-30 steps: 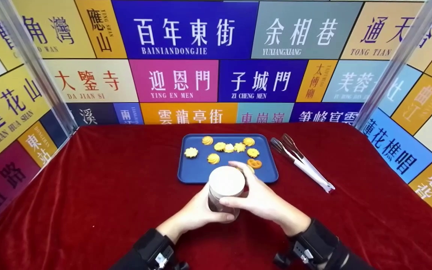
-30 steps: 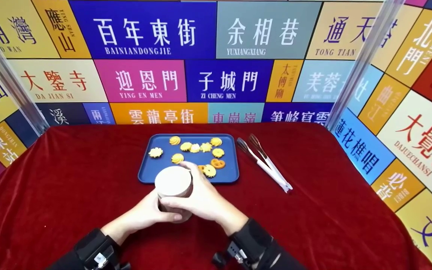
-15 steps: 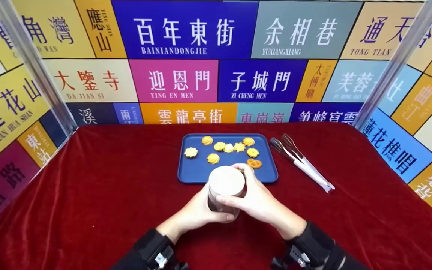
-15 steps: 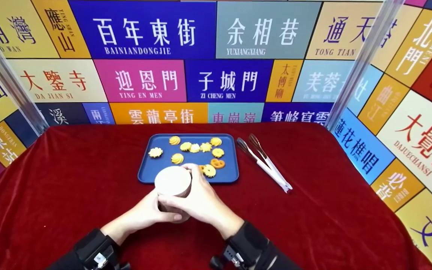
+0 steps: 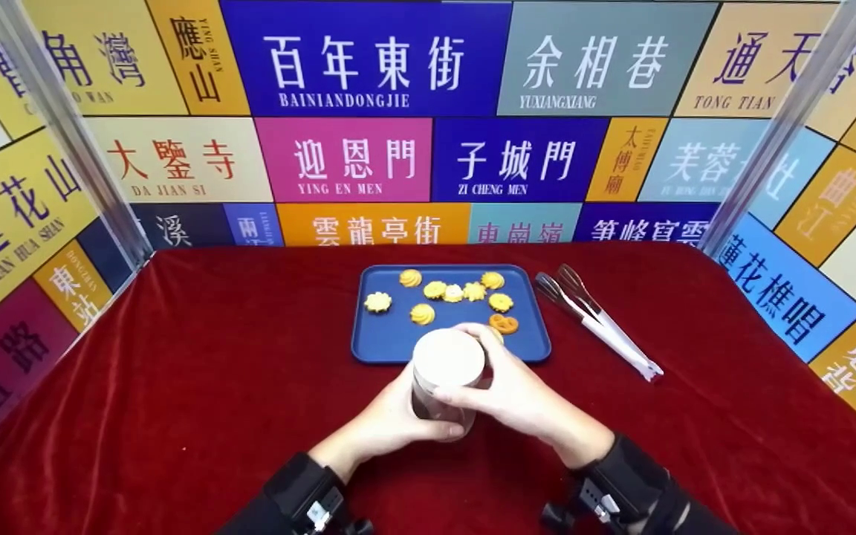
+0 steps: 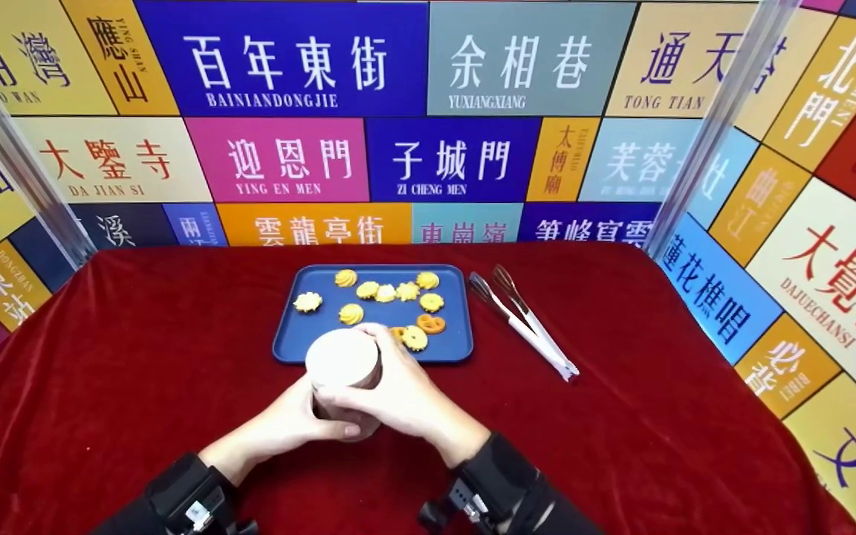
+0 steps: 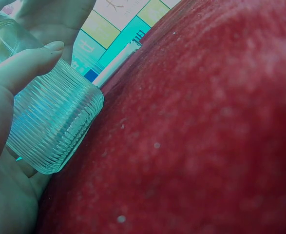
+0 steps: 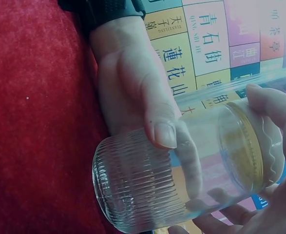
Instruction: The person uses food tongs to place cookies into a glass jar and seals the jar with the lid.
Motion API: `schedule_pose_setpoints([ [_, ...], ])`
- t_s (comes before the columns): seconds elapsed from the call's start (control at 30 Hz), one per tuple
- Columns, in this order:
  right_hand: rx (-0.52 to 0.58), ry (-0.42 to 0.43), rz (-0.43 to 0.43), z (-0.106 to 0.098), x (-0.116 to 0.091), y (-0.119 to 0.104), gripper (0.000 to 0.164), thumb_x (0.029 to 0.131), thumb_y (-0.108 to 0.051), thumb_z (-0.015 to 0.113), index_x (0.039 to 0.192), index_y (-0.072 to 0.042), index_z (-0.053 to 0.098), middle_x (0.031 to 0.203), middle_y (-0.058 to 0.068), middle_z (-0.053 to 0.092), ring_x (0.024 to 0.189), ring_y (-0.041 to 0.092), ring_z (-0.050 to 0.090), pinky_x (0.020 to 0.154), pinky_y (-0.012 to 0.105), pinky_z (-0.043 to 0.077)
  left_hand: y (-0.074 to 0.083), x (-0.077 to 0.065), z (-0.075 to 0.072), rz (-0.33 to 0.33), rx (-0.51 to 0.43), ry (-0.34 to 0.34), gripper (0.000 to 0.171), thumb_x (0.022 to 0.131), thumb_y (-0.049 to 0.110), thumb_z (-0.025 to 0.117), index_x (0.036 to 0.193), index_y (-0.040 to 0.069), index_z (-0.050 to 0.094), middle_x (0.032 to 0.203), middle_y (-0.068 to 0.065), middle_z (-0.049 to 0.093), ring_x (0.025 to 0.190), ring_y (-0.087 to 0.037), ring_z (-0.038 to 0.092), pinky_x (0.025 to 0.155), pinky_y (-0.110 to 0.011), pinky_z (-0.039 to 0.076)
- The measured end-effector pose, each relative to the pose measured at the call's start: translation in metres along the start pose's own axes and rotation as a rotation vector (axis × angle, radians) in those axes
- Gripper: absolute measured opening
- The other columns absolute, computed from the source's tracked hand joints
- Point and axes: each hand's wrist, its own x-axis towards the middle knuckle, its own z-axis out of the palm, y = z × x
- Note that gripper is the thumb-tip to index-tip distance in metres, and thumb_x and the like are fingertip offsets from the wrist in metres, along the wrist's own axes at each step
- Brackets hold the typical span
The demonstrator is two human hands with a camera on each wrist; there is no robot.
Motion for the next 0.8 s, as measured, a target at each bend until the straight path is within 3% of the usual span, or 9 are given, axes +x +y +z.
schedule_pose_setpoints([
  [0.33,0.120,-0.096,0.007,-0.007,0.002,0.002,0.080,0.090,-0.027,0.088,0.155,-0.013,0.044,0.150,0.007,0.052,0.139,0.026,0.045,0.117,0.052,0.035,-0.001,0.000,-0.001,-0.001,0.052,0.017,0.103,0.079,0.016,0.094,0.162,0.014,0.033,0.150,-0.001,0.056,0.137,-0.017,0.052,0.117,-0.035,0.039],
  [0.8,0.028,0.055,0.018,0.005,-0.001,0.000,0.084,0.084,-0.031,0.093,0.149,-0.014,0.043,0.144,0.008,0.058,0.131,0.024,0.055,0.112,0.049,0.042,0.000,0.000,0.000,0.013,-0.042,-0.014,0.102,0.079,0.010,0.093,0.161,0.015,0.032,0.147,-0.003,0.057,0.132,-0.020,0.057,0.113,-0.033,0.046],
])
